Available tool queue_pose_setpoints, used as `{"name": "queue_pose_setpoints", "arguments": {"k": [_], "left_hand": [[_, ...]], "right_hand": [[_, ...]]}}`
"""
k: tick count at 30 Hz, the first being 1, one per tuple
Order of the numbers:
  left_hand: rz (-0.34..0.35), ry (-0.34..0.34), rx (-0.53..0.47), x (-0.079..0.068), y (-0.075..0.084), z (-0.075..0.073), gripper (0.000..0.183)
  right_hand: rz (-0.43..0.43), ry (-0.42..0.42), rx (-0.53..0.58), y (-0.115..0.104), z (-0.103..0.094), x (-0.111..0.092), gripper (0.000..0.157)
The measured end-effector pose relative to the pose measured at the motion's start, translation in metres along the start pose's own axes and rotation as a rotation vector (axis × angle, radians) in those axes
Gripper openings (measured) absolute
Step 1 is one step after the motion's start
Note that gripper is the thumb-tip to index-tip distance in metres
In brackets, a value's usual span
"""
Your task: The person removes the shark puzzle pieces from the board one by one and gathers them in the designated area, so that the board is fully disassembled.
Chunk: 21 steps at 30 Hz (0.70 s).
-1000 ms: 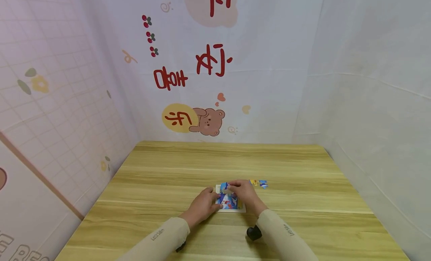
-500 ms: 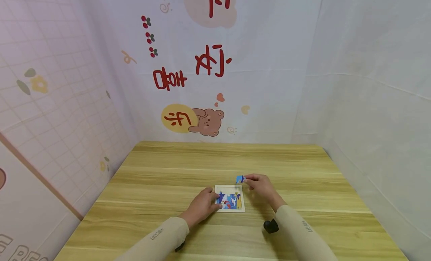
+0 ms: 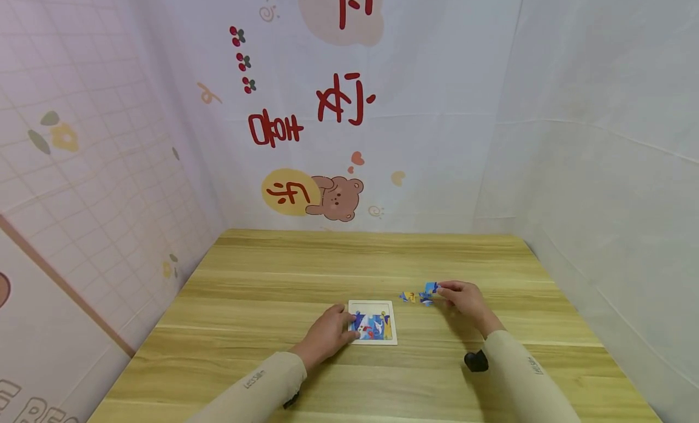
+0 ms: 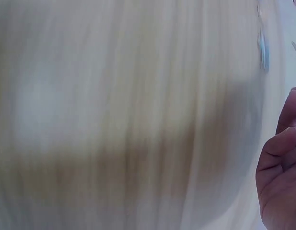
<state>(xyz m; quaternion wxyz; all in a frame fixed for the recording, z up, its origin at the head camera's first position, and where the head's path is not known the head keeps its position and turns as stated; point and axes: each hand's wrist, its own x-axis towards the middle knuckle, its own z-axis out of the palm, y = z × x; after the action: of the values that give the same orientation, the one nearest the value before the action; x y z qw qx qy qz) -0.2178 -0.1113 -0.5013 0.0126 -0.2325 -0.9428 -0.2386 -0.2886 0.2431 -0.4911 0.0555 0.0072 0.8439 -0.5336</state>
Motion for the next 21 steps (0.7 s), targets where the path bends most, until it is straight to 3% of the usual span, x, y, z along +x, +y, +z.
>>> {"name": "queue_pose_setpoints", "arguments": {"k": [9,21], "left_hand": [[0.006,0.006,0.006,0.0,-0.002,0.002,0.037],[-0.005,-0.003,0.002,-0.001,0.001,0.0,0.037]], "right_hand": [[0.016,-0.054,-0.076,0.015,-0.024,-0.004,0.035],[0.022,-0.045,-0.103,0.024,-0.026,0.0,0.031]]}}
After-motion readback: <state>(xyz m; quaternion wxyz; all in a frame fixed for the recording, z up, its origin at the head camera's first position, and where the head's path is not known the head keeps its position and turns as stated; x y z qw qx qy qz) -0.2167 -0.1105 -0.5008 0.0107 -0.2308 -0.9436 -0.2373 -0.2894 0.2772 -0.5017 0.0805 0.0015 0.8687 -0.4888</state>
